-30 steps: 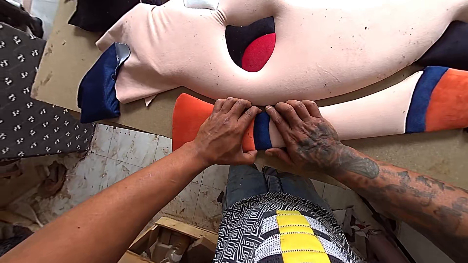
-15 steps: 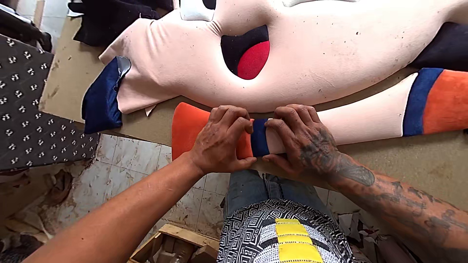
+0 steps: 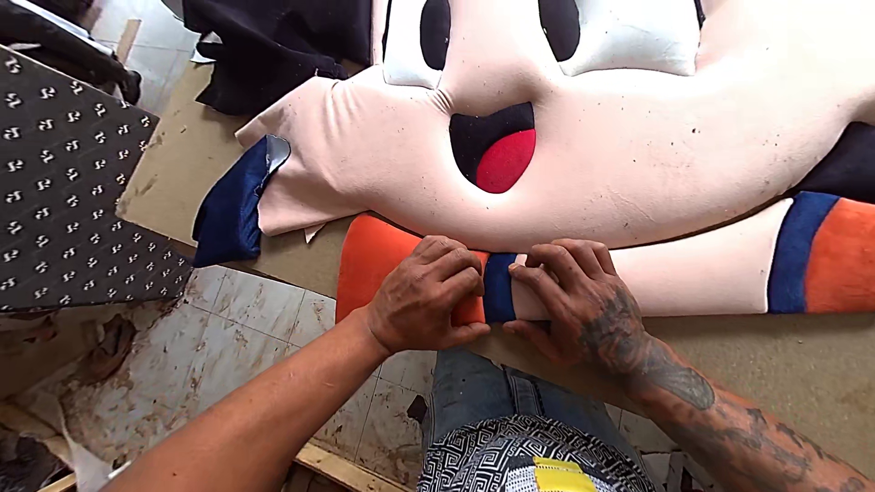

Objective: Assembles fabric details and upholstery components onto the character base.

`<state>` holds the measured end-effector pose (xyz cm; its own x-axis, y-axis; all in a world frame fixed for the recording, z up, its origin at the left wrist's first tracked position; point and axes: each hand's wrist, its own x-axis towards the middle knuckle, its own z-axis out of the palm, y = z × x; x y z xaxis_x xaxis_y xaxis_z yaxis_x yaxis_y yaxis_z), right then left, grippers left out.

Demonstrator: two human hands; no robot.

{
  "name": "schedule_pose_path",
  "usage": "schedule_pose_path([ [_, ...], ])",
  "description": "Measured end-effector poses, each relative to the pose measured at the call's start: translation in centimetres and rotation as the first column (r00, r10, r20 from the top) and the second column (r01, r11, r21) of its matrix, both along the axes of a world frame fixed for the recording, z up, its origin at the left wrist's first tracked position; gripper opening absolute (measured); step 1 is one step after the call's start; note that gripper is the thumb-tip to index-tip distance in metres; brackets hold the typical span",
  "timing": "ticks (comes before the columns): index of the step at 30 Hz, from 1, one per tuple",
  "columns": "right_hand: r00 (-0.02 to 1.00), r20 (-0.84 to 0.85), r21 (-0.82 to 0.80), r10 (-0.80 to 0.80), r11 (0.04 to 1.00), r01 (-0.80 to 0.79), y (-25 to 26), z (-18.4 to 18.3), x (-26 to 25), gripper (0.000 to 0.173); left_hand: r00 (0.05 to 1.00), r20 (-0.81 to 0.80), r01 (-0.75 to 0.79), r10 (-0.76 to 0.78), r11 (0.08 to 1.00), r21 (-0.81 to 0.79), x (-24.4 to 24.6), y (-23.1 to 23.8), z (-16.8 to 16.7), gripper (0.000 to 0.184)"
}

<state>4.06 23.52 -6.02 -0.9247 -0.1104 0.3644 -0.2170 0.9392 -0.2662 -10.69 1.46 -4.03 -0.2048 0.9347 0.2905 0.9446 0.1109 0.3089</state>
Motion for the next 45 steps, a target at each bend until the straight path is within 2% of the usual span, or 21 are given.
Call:
schedule_pose_path([
  [3,0.999,-0.037,-0.029,-0.030,0.999,0.028,0.0,-0.1,0.4,0.058,0.999,-0.013,-0.042,0.042,0.999,0.004,0.6,-0.4,0.2,0.041],
  [6,0.998,-0.056,-0.085,-0.040,0.996,0.035,0.4,-0.5,1.0,0.053,0.984,-0.020,-0.178,0.178,0.984,0.008,2.1,-1.4,-0.1,0.038],
  [8,1.000,-0.013,-0.118,-0.010,0.993,0.009,0.9,-0.2,1.5,0.048,0.966,-0.009,-0.259,0.260,0.966,0.024,3.0,-1.9,-0.4,0.035],
  [10,0.997,0.053,-0.107,-0.050,0.993,0.056,1.4,0.6,2.3,0.049,0.953,0.000,-0.302,0.302,0.953,0.034,3.3,-2.1,-0.5,0.033],
  [14,0.971,0.078,-0.042,-0.226,0.972,0.229,1.8,0.3,3.5,0.070,0.959,0.012,-0.281,0.282,0.958,-0.054,3.0,-3.0,-0.3,0.039],
  [16,0.970,0.084,-0.047,-0.227,0.972,0.231,1.5,0.1,3.6,0.068,0.965,0.036,-0.255,0.260,0.961,-0.104,2.7,-3.7,-0.4,0.043],
  [21,0.972,0.085,-0.064,-0.221,0.972,0.227,0.7,0.1,3.6,0.066,0.974,0.058,-0.212,0.218,0.973,-0.093,2.0,-4.5,-0.7,0.044],
  [32,0.964,0.091,-0.070,-0.251,0.964,0.258,0.5,0.1,2.8,0.064,0.968,0.080,-0.230,0.237,0.969,-0.088,1.2,-4.3,-0.7,0.045],
  [36,0.963,0.109,-0.081,-0.247,0.963,0.257,0.4,0.2,2.6,0.063,0.961,0.113,-0.243,0.252,0.967,-0.081,1.0,-4.2,-0.6,0.051],
  [41,0.972,0.109,-0.093,-0.210,0.971,0.220,0.6,0.6,2.1,0.058,0.957,0.128,-0.252,0.260,0.964,-0.081,1.0,-4.0,-0.6,0.057],
  [45,0.987,0.088,-0.013,-0.132,0.991,0.134,1.3,1.3,1.2,0.055,0.955,0.109,-0.266,0.274,0.960,-0.084,0.6,-3.8,-0.3,0.059],
])
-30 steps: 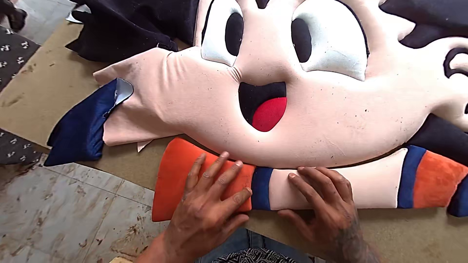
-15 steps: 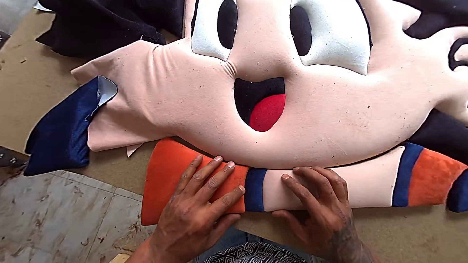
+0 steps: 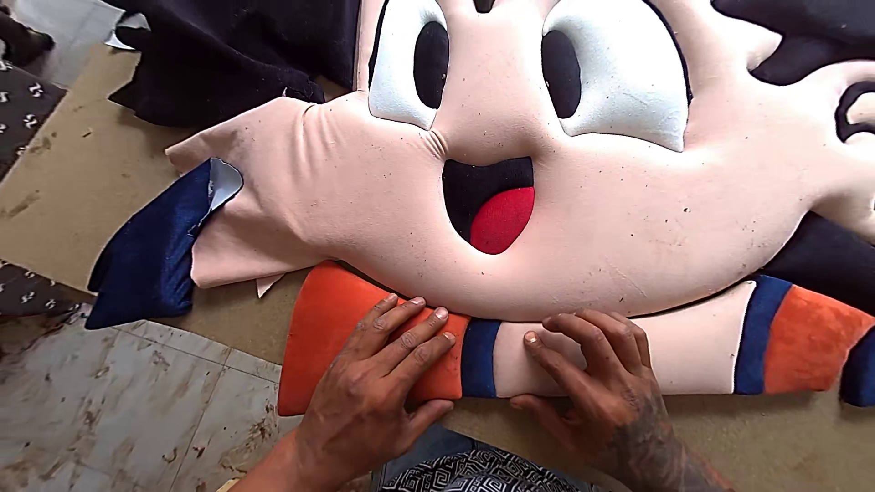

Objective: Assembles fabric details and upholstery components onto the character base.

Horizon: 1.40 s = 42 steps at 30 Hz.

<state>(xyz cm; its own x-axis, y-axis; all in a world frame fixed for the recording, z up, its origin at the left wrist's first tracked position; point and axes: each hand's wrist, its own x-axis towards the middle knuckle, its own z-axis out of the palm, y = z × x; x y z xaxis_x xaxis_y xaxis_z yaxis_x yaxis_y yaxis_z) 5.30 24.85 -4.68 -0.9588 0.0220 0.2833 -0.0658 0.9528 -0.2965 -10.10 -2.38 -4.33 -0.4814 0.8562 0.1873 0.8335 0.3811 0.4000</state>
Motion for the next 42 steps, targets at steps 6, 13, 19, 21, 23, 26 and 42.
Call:
schedule_pose_path([
  [6,0.959,-0.002,0.032,0.282,0.959,-0.282,2.0,-0.4,-2.2,0.057,0.991,-0.109,0.077,-0.080,0.997,-0.031,-1.2,-0.2,-0.1,0.062],
  [13,0.954,0.005,-0.049,0.300,0.953,-0.299,2.1,-1.0,-2.7,0.056,0.993,-0.052,0.104,-0.102,0.994,0.037,-1.4,0.0,-0.9,0.060],
  [19,0.952,0.003,-0.069,0.306,0.950,-0.305,2.1,-1.2,-2.7,0.055,0.992,-0.030,0.124,-0.123,0.991,0.044,-1.7,0.2,-0.9,0.056],
  [21,0.952,0.001,-0.069,0.306,0.950,-0.305,2.1,-1.2,-2.8,0.054,0.991,-0.028,0.129,-0.128,0.991,0.043,-1.7,0.3,-1.0,0.056],
  [23,0.951,-0.002,-0.062,0.310,0.949,-0.310,2.0,-1.1,-2.7,0.055,0.991,-0.032,0.134,-0.133,0.990,0.040,-1.6,0.2,-1.0,0.055],
  [26,0.946,-0.016,-0.068,0.325,0.943,-0.325,1.8,-1.1,-2.8,0.054,0.990,-0.052,0.134,-0.132,0.990,0.034,-1.5,0.2,-1.0,0.054],
  [42,0.944,-0.027,-0.046,0.329,0.943,-0.330,1.5,-0.5,-3.1,0.050,0.988,-0.086,0.128,-0.127,0.992,0.013,-1.2,1.1,-0.2,0.060],
])
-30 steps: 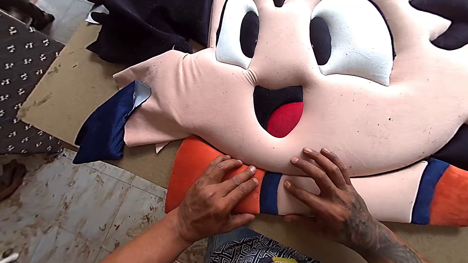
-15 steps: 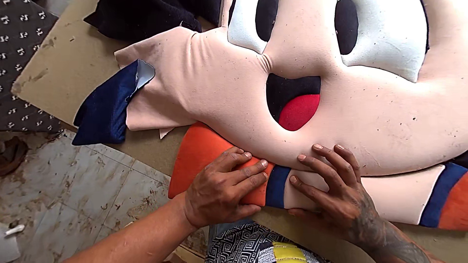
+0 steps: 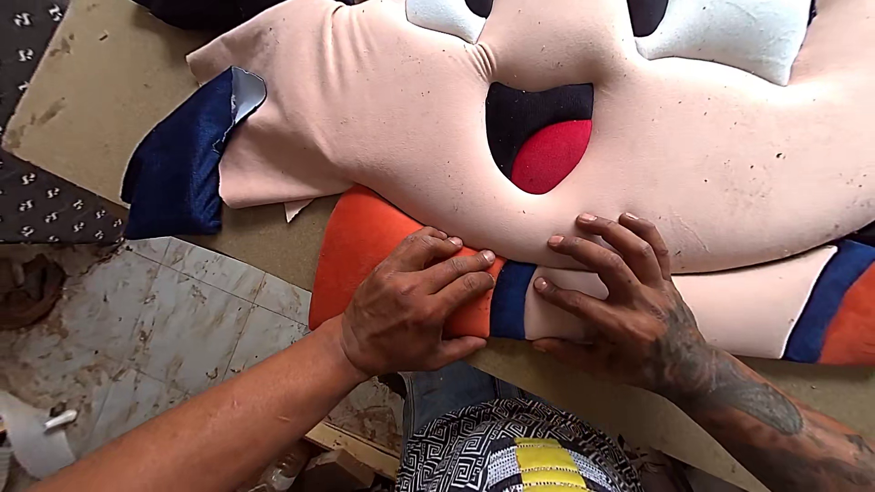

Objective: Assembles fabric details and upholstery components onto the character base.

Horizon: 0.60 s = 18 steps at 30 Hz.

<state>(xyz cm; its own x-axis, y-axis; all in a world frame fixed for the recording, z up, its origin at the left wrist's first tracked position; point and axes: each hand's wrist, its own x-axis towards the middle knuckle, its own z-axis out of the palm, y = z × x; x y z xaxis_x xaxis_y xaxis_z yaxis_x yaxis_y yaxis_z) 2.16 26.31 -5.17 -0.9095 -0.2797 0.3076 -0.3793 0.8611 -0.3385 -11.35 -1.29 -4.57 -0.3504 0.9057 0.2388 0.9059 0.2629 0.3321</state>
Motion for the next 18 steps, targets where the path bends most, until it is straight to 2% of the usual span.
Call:
schedule_pose_path([
  [3,1.000,-0.007,0.003,0.002,1.000,-0.002,0.0,0.0,-0.1,0.050,0.999,-0.038,-0.017,0.016,1.000,-0.012,0.1,0.6,0.1,0.072],
  [9,1.000,-0.023,-0.001,0.011,1.000,-0.011,0.1,0.0,-0.2,0.049,0.995,-0.073,-0.072,0.071,0.997,-0.012,0.4,1.2,0.1,0.079],
  [14,0.998,-0.061,-0.028,0.008,1.000,-0.010,0.5,-1.3,-0.1,0.053,0.992,-0.070,-0.114,0.109,0.991,-0.072,0.9,1.2,-0.2,0.075],
  [18,0.999,0.036,-0.017,0.027,1.000,-0.026,1.1,-0.7,-0.1,0.055,0.994,-0.085,-0.076,0.071,0.996,-0.051,0.7,1.3,-0.5,0.071],
])
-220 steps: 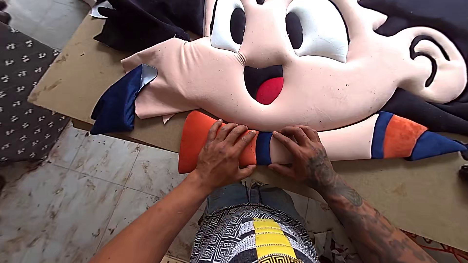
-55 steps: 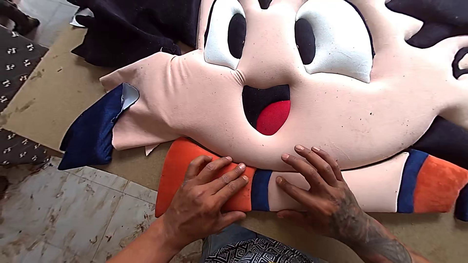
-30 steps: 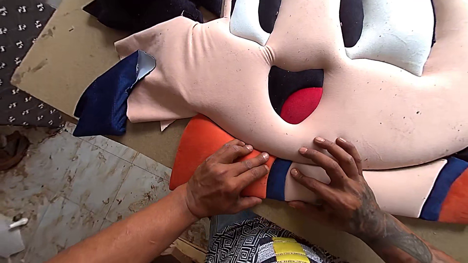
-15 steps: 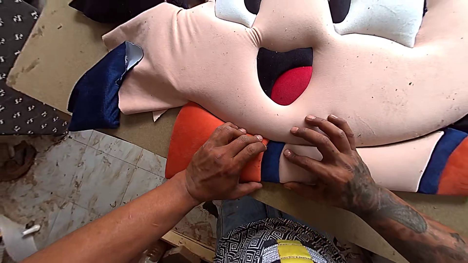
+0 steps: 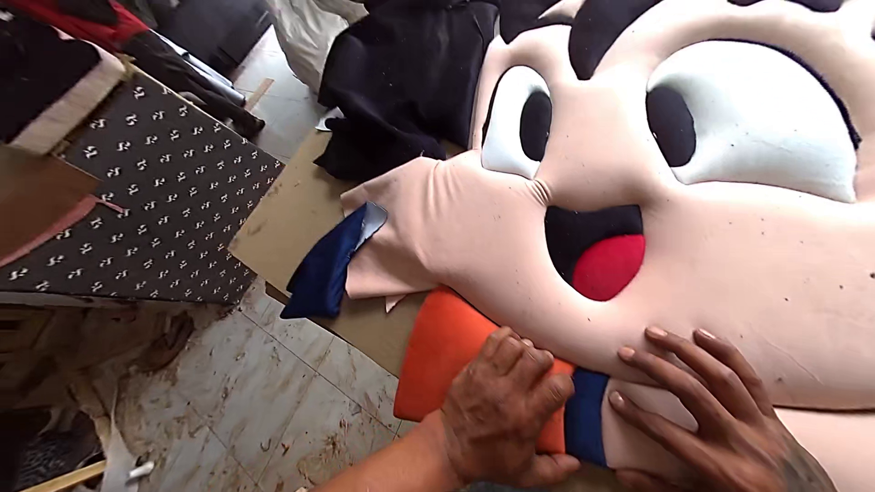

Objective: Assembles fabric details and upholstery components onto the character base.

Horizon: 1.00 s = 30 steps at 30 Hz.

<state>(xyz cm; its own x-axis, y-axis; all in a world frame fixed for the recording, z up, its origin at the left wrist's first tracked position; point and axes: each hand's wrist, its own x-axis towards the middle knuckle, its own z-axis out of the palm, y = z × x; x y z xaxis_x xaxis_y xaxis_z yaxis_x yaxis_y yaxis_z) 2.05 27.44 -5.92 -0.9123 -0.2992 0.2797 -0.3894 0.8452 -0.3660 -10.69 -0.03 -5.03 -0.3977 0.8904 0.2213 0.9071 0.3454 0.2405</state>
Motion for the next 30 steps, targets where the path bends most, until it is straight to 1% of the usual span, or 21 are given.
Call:
schedule_pose_path([
  [4,0.999,0.054,0.017,0.007,1.000,-0.008,0.3,0.1,0.0,0.056,0.998,-0.045,0.043,-0.041,0.999,0.034,-0.6,0.0,-0.4,0.067],
  [10,0.998,0.053,0.023,0.019,1.000,-0.020,0.2,0.1,0.1,0.056,0.998,-0.043,0.052,-0.049,0.997,0.062,-0.5,-0.1,-0.4,0.063],
  [12,0.999,0.044,0.011,0.017,1.000,-0.018,-0.2,0.2,0.0,0.056,0.999,-0.002,0.034,-0.033,0.998,0.055,-0.4,-0.3,-0.1,0.065],
  [15,0.999,-0.041,-0.017,-0.037,0.999,0.036,-0.7,-0.3,0.5,0.054,0.998,0.054,0.017,-0.020,0.999,0.049,-0.1,0.1,-0.1,0.069],
  [20,0.998,-0.046,-0.004,-0.049,0.999,0.049,-1.1,-0.3,0.6,0.052,0.994,0.079,0.080,-0.079,0.997,-0.012,-0.6,0.0,-0.1,0.076],
  [25,0.998,-0.049,-0.001,-0.039,0.999,0.039,-1.2,0.0,0.4,0.048,0.983,0.103,0.159,-0.153,0.986,-0.045,-1.0,0.0,0.0,0.069],
  [30,0.999,-0.045,0.010,-0.029,1.000,0.029,-1.2,0.2,0.3,0.048,0.986,0.082,0.151,-0.148,0.988,-0.037,-0.9,0.1,0.0,0.060],
])
